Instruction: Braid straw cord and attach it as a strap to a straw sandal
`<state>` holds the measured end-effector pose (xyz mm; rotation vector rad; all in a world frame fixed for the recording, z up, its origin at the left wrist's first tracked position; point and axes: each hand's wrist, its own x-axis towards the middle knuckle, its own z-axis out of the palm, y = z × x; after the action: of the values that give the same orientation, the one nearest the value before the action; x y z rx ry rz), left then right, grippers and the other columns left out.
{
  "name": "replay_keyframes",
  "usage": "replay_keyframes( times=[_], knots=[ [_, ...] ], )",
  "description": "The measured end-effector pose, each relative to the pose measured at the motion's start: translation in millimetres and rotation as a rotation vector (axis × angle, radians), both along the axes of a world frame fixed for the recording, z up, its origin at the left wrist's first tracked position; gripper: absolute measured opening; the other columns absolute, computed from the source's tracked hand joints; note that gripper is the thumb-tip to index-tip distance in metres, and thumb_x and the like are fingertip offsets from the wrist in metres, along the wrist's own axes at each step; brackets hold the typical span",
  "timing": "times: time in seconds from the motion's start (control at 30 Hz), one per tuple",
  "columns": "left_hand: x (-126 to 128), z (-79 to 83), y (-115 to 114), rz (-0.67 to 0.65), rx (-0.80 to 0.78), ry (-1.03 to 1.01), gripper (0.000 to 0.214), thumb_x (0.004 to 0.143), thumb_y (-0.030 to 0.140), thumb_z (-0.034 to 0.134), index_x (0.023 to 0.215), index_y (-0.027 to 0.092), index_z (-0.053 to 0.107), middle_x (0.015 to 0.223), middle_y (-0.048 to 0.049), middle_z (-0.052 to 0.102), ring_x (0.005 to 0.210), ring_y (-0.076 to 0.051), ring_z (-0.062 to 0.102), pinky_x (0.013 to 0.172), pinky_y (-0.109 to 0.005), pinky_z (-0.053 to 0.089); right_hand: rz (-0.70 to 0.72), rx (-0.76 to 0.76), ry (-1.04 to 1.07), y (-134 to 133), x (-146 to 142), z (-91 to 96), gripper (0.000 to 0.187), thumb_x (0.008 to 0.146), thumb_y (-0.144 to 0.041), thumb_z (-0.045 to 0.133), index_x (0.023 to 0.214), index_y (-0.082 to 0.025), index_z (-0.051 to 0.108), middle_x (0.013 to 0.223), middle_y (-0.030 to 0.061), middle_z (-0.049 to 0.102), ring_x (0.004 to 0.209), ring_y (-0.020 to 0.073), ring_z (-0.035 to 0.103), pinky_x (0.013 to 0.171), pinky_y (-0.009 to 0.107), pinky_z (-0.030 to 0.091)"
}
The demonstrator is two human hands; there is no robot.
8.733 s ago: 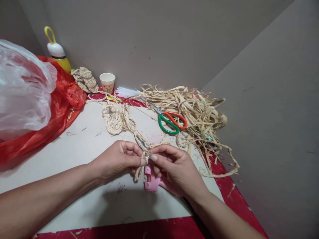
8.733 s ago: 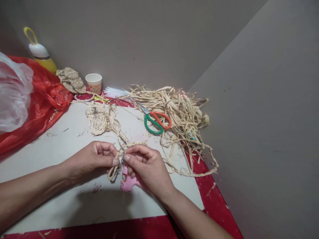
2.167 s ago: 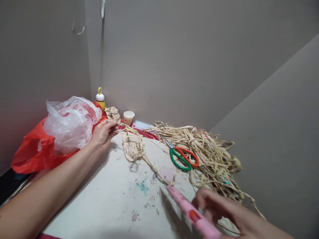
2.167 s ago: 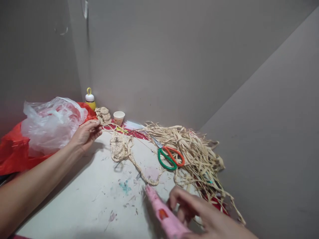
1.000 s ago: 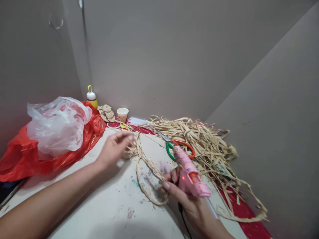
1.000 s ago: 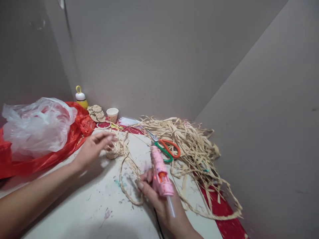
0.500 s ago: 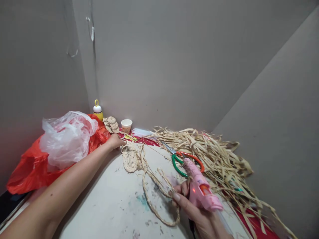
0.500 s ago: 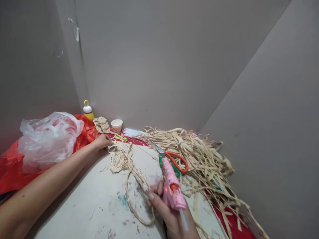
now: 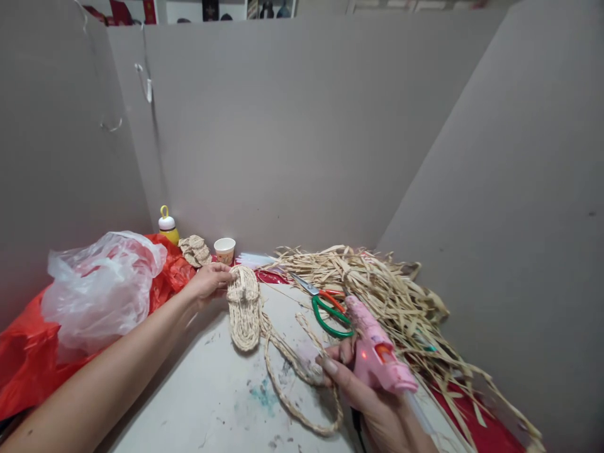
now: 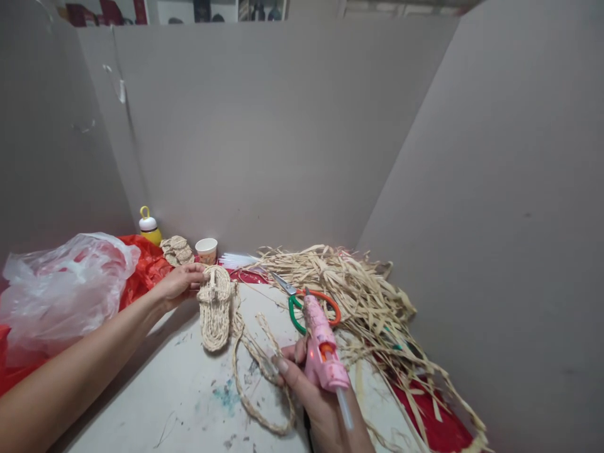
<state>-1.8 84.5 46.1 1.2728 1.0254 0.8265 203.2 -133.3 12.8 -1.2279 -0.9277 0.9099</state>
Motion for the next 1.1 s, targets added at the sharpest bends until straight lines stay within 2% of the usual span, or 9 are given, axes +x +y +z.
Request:
replay_keyframes(
  times=[0.17,0.27,0.43,0.6,0.8,0.93,1.1],
  knots=[
    [14,17.2,-49,-0.101,0.060,-0.165,0.028,0.065,0.025,0.072,0.087,0.017,0.057,0.064,0.0036,0.056,0.052,-0.007,0.047,0.049,-0.017,0.035,-0.078,0.065,0.027,0,5,7.2,0.027,0.076,-0.042,0.069,0.079,-0.022,0.051,0.075,-0.0006,0.053,0.067,0.0144,0.049,0.064,0.027,0.043],
    [23,20.5,-79,-0.180,0.039,-0.141,0.032,0.067,0.025,0.071,0.095,0.017,0.058,0.057,0.0054,0.052,0.049,-0.007,0.042,0.047,-0.018,0.032,-0.129,0.108,0.068,-2,4,11.0,0.030,0.074,-0.040,0.071,0.079,-0.022,0.048,0.076,-0.0020,0.053,0.067,0.0131,0.048,0.063,0.026,0.043],
    [32,24.7,-113,-0.220,-0.035,-0.120,0.025,0.065,0.027,0.073,0.079,0.017,0.056,0.054,0.0064,0.050,0.047,-0.006,0.038,0.048,-0.019,0.031,-0.163,0.132,0.118,-4,-1,9.6,0.031,0.073,-0.036,0.074,0.078,-0.022,0.047,0.080,-0.0034,0.054,0.067,0.0110,0.047,0.062,0.024,0.041],
    [38,26.7,-127,-0.239,-0.084,-0.103,0.025,0.065,0.028,0.075,0.078,0.015,0.057,0.059,0.0048,0.053,0.052,-0.006,0.042,0.051,-0.019,0.032,-0.128,0.152,0.134,-5,-2,11.1,0.028,0.074,-0.036,0.073,0.079,-0.022,0.049,0.077,-0.0033,0.054,0.069,0.0113,0.049,0.064,0.025,0.040],
    [40,20.7,-134,-0.274,-0.098,-0.069,0.027,0.066,0.030,0.075,0.081,0.015,0.058,0.061,0.0044,0.053,0.054,-0.007,0.043,0.053,-0.020,0.034,-0.034,0.058,0.032,-8,4,8.2,0.025,0.077,-0.036,0.071,0.086,-0.022,0.052,0.086,-0.0009,0.056,0.074,0.0131,0.051,0.068,0.028,0.040],
    [40,19.8,-134,-0.290,-0.079,-0.062,0.027,0.067,0.031,0.075,0.081,0.015,0.058,0.062,0.0036,0.055,0.055,-0.007,0.043,0.054,-0.020,0.035,-0.005,0.106,0.017,-9,4,6.9,0.022,0.078,-0.034,0.070,0.084,-0.022,0.053,0.086,-0.0008,0.056,0.077,0.0141,0.052,0.070,0.028,0.041],
    [40,19.7,-133,-0.337,-0.080,-0.098,0.025,0.069,0.029,0.075,0.081,0.015,0.058,0.066,0.0023,0.057,0.058,-0.008,0.046,0.057,-0.021,0.038,-0.043,0.083,-0.024,-10,5,7.9,0.022,0.078,-0.035,0.070,0.087,-0.022,0.055,0.086,-0.0012,0.056,0.076,0.0139,0.051,0.068,0.027,0.040]
  ],
)
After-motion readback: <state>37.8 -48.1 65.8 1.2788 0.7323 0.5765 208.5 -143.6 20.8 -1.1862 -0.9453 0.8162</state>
